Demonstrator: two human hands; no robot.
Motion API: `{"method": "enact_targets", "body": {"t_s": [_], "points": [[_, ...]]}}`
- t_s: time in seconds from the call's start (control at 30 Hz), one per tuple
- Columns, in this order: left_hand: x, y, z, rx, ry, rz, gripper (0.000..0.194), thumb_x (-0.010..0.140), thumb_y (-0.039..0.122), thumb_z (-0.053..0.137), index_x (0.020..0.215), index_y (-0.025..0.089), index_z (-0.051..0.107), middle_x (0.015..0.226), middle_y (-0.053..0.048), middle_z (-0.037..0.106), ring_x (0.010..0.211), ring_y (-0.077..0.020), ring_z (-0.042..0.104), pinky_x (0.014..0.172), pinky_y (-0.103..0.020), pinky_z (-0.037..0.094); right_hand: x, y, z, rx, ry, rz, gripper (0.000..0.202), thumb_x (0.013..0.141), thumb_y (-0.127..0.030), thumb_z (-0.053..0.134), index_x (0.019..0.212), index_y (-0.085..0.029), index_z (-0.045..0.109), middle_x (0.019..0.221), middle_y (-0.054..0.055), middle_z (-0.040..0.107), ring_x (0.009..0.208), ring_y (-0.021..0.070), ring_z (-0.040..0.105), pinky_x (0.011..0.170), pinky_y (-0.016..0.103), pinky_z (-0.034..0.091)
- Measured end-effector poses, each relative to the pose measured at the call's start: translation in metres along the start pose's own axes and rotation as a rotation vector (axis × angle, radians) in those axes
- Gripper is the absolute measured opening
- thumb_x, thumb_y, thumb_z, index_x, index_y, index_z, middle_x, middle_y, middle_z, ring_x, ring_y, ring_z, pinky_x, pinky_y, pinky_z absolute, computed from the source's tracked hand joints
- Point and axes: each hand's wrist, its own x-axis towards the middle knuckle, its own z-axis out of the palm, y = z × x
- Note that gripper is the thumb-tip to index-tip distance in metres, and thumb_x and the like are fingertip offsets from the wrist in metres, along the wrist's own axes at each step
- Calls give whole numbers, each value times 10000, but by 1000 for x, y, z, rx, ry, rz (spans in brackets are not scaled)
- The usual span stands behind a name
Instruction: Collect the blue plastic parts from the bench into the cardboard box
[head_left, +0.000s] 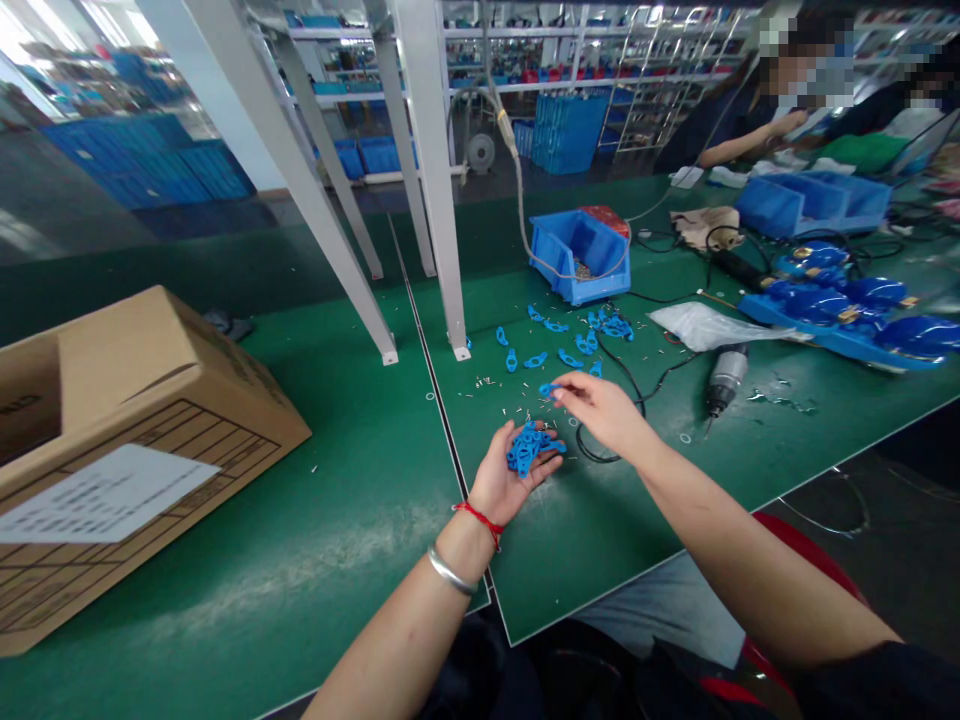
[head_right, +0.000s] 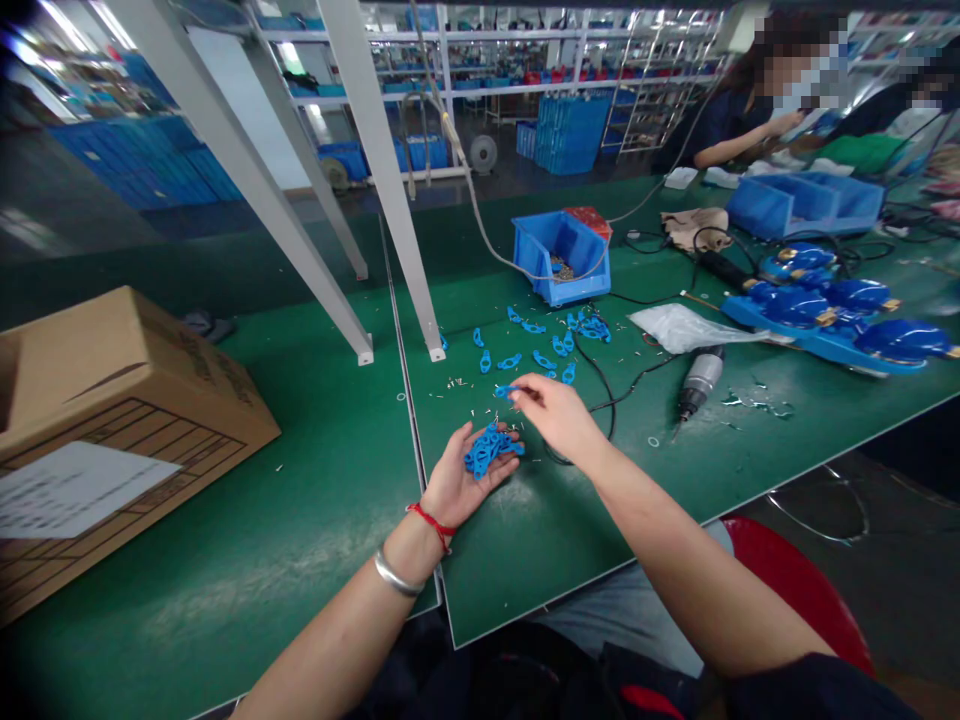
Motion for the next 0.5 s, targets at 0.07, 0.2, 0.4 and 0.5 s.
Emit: {"method": "enact_targets", "body": {"t_s": [0.07,0.2,0.4,0.5], "points": [[1,0,-1,-9,5,2,377,868,448,466,1003,115,581,958,-114,641,862,-203,629,833,-367,509,-10,-29,9,35,-158,-138,187,887,-271,467,971,-194,615,1049,48,624,980,162,580,873,338,463],[2,0,-2,-26,-18,6,413,886,478,418,998,119,588,965,-105,637,871,-185,622,771,-316,522,-19,-52,22,-31,-263,-260,123,835,-220,544,888,-200,653,1331,49,457,1262,192,387,1046,399,328],[0,2,0,-11,17,10,454,869,499,445,1046,102,577,991,-137,636,891,-224,627,801,-351,514,16,13,9,-201,55,-104,197,835,-205,526,1013,-202,611,1181,60,558,1140,170,496,1013,365,371],[-1,3,2,16,11,-7,468,875,498,431,1076,99,570,1065,-157,617,936,-233,619,763,-322,519,30,54,3,-360,232,66,264,792,-204,569,1046,-140,605,1055,123,574,1020,228,540,963,401,395]]}}
